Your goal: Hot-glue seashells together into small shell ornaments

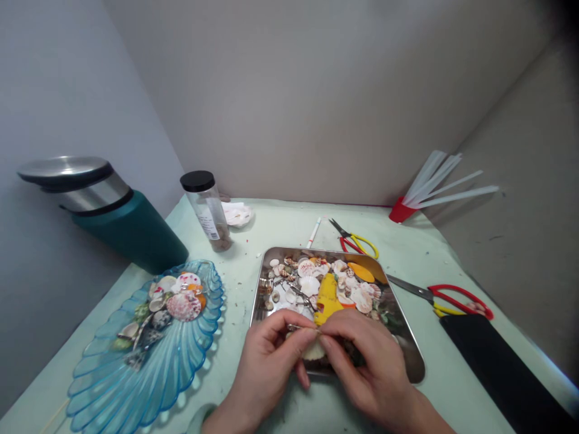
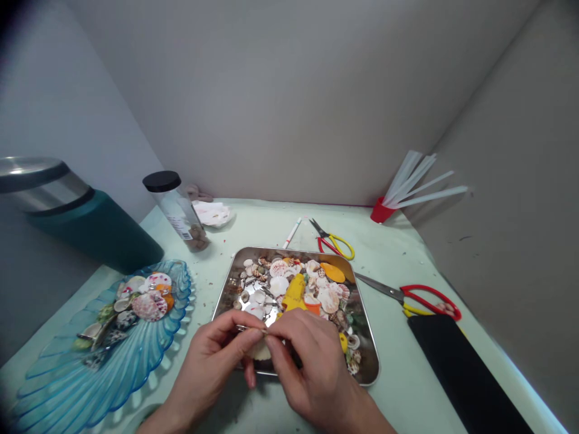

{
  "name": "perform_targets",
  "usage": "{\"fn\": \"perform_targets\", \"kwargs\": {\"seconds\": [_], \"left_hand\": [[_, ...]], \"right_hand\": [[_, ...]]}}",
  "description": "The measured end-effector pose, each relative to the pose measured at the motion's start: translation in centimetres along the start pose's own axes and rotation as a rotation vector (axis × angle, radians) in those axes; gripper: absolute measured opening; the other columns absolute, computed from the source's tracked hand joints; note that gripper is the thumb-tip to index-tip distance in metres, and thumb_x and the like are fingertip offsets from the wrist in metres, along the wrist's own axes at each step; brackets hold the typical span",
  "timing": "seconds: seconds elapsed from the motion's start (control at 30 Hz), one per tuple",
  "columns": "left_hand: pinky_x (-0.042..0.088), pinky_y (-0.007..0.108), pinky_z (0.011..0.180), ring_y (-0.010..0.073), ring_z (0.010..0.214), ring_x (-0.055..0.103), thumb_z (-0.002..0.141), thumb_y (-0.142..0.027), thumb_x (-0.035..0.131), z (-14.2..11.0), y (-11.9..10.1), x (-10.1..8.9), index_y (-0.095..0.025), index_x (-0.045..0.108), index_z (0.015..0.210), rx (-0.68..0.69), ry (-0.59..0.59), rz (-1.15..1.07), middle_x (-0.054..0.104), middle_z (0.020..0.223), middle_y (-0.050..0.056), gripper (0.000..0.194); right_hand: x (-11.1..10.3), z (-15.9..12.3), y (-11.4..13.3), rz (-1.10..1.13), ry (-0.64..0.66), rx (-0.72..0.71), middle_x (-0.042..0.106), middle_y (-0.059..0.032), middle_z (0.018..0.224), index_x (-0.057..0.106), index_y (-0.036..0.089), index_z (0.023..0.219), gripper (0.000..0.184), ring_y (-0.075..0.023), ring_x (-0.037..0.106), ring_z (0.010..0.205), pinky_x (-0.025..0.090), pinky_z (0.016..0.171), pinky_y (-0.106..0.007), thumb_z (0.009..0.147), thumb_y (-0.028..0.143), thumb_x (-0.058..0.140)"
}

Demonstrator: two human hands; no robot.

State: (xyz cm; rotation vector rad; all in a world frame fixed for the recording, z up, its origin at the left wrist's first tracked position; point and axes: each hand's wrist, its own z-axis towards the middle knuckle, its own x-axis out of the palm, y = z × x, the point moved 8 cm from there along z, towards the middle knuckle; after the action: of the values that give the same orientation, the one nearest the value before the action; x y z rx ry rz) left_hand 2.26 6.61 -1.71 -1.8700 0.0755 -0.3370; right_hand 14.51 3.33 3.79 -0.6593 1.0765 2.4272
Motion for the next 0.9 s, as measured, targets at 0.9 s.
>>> {"fn": "perform_targets", "kwargs": {"seconds": [0.9], "left_hand": [[0.045, 0.019, 0.047, 0.0106, 0.046, 0.063, 0.075, -0.038, 0.07, 0.0, -0.06, 0.52, -0.015, 0.067, 0.09, 0.021, 0.096, -0.023, 0.066, 0.069, 0.0, 0.028]], "right_hand": [[-0.2, 0.13, -0.4, 0.013, -0.027, 0.053, 0.062, -0.0033, 0.078, 0.056, 0.019, 0.094, 0.015, -0.016, 0.059, 0.068, 0.046, 0.062, -0.029, 0.086, 0.008, 0.051]]}}
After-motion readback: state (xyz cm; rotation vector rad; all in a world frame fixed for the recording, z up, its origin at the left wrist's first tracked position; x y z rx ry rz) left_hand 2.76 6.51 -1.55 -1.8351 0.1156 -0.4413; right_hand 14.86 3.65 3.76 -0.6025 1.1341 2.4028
